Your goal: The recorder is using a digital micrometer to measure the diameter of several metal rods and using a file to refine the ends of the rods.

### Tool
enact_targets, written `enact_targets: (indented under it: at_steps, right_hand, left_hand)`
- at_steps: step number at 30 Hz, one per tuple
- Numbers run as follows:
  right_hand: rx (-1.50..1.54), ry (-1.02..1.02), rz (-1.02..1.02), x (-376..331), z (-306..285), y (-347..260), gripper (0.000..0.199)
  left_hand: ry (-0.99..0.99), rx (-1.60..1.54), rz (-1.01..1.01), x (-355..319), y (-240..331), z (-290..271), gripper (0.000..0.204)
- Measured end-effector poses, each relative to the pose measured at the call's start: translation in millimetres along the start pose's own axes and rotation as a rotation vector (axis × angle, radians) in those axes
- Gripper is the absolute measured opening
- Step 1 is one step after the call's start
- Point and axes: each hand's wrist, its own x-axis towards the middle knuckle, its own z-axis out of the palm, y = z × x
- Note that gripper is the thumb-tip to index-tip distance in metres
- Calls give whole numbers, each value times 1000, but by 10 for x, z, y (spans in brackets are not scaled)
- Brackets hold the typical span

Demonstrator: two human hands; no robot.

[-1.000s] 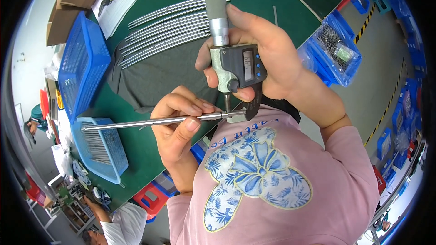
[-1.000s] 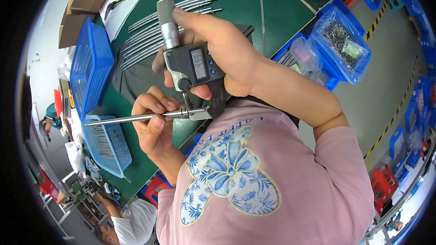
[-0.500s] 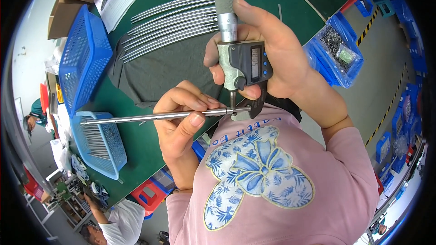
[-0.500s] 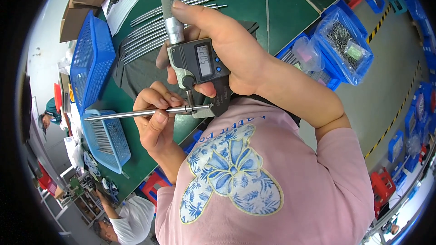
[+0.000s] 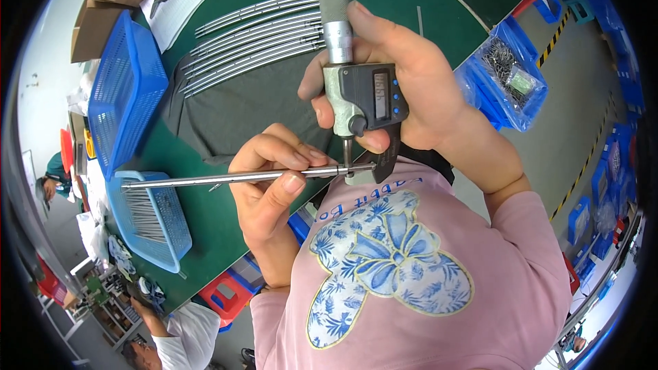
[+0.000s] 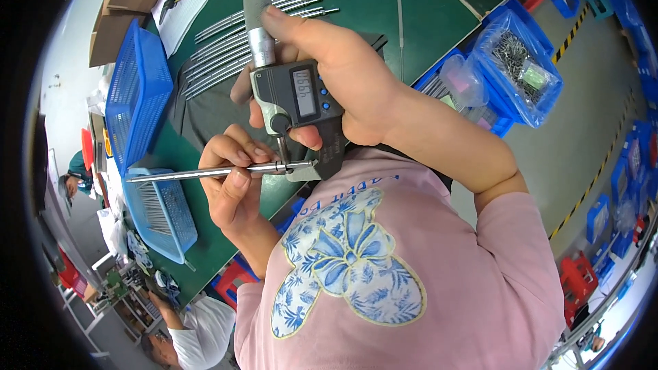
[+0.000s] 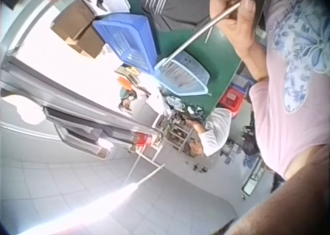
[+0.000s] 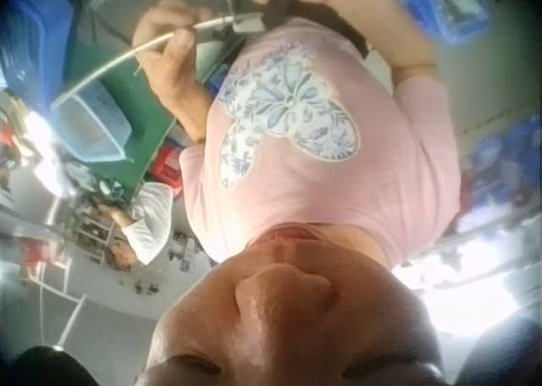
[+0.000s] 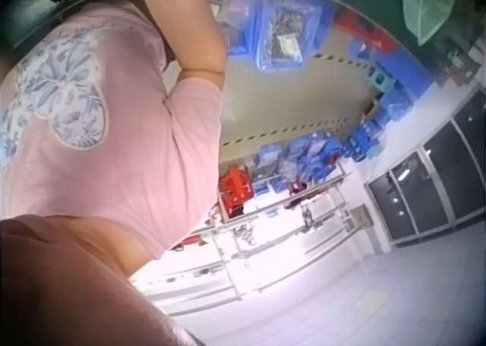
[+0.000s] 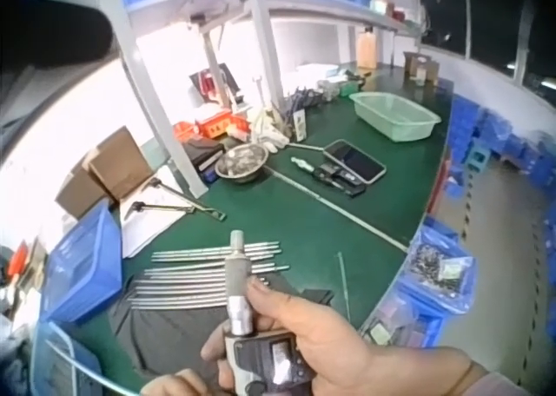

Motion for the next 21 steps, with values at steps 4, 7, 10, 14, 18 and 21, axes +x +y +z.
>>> enact_targets:
  at_steps: [4,7,10,14,18,21]
  right_hand:
    - [46,40,26,6,-12,18,66]
    - [36,23,19,10,-20,17,67]
    - [26,41,39,5,-11,8,68]
    - [-32,30,18,10,-7,4,69]
    - [-13,19,10,24,-10,27,69]
    - [-10,19,2,16,-6,21,68]
  left_hand:
    - [-4,-4,-14,3,-19,-8,17]
    - [-12,-13,-1,6,-24,-7,16]
    - [-10,-12,-1,4,-22,-5,16]
    - [-26,-14,-4,2,-23,-15,16]
    - [-7,-30,-12,-7,-25,-4,17]
    - [-7,-29,-9,-1,-23,-5,17]
